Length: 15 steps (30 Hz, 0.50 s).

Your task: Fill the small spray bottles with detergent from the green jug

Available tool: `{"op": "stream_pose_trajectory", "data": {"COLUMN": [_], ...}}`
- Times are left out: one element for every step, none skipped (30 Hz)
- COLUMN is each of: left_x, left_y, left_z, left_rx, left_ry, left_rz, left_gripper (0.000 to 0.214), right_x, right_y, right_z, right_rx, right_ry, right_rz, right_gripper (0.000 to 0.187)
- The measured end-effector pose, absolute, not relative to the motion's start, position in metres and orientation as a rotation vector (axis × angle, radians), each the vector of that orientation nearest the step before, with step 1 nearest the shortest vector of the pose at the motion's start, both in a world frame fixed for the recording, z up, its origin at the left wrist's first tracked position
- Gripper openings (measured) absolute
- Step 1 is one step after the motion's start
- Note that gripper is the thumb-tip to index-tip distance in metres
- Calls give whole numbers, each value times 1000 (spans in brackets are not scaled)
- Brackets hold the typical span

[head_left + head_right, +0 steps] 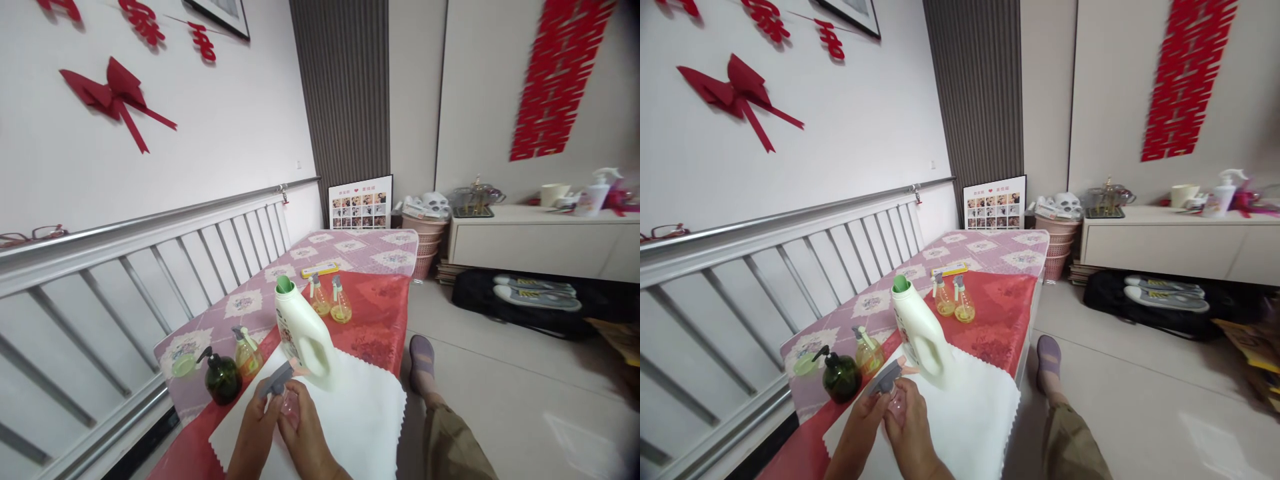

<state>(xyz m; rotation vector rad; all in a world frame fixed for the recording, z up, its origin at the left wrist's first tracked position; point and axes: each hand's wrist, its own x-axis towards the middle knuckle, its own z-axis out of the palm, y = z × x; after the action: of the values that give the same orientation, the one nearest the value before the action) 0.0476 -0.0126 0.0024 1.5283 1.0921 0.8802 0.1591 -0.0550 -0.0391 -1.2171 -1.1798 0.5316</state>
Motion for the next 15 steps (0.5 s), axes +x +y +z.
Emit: {"op": "stream_pose_trajectory", "data": {"left_x": [49, 50, 51, 52, 53, 53, 53, 53, 53, 52, 52, 52, 51, 51, 51], "left_y": [-13, -13, -14, -15, -16, -16, -17, -17, -16, -16, -15, -14, -13, -13, -13], "left_z": [0, -3, -4, -6, -7, -8, -8, -9, -10, -10, -11, -11, -11, -11, -10], "left_rx": [1510, 1497, 1488, 1480, 1471, 1460, 1450, 1443, 1441, 1446, 1457, 1473, 1492, 1514, 1535], "left_ry": [1091, 1094, 1097, 1100, 1102, 1101, 1097, 1094, 1091, 1087, 1082, 1078, 1077, 1079, 1085], "left_rz": [903, 927, 951, 983, 1014, 1035, 1046, 1045, 1038, 1031, 1029, 1032, 1037, 1040, 1041], "left_gripper": [44, 45, 47, 48, 49, 50, 51, 51, 51, 50, 49, 47, 46, 45, 44], "right_x": [159, 159, 159, 159, 160, 160, 161, 161, 162, 164, 165, 166, 168, 169, 170], "right_y": [-55, -55, -56, -56, -57, -57, -57, -57, -57, -56, -55, -54, -52, -51, -49], "right_z": [-41, -43, -44, -45, -46, -46, -45, -44, -42, -39, -37, -34, -32, -30, -29], "right_rx": [-1216, -1213, -1207, -1199, -1189, -1179, -1168, -1156, -1144, -1130, -1115, -1102, -1096, -1099, -1111], "right_ry": [-1186, -1189, -1193, -1192, -1179, -1158, -1143, -1136, -1137, -1148, -1170, -1193, -1213, -1231, -1252], "right_rz": [516, 512, 517, 526, 533, 538, 552, 574, 601, 633, 666, 691, 703, 704, 702], "right_gripper": [32, 32, 32, 31, 30, 31, 31, 32, 33, 33, 34, 36, 37, 39, 42]}}
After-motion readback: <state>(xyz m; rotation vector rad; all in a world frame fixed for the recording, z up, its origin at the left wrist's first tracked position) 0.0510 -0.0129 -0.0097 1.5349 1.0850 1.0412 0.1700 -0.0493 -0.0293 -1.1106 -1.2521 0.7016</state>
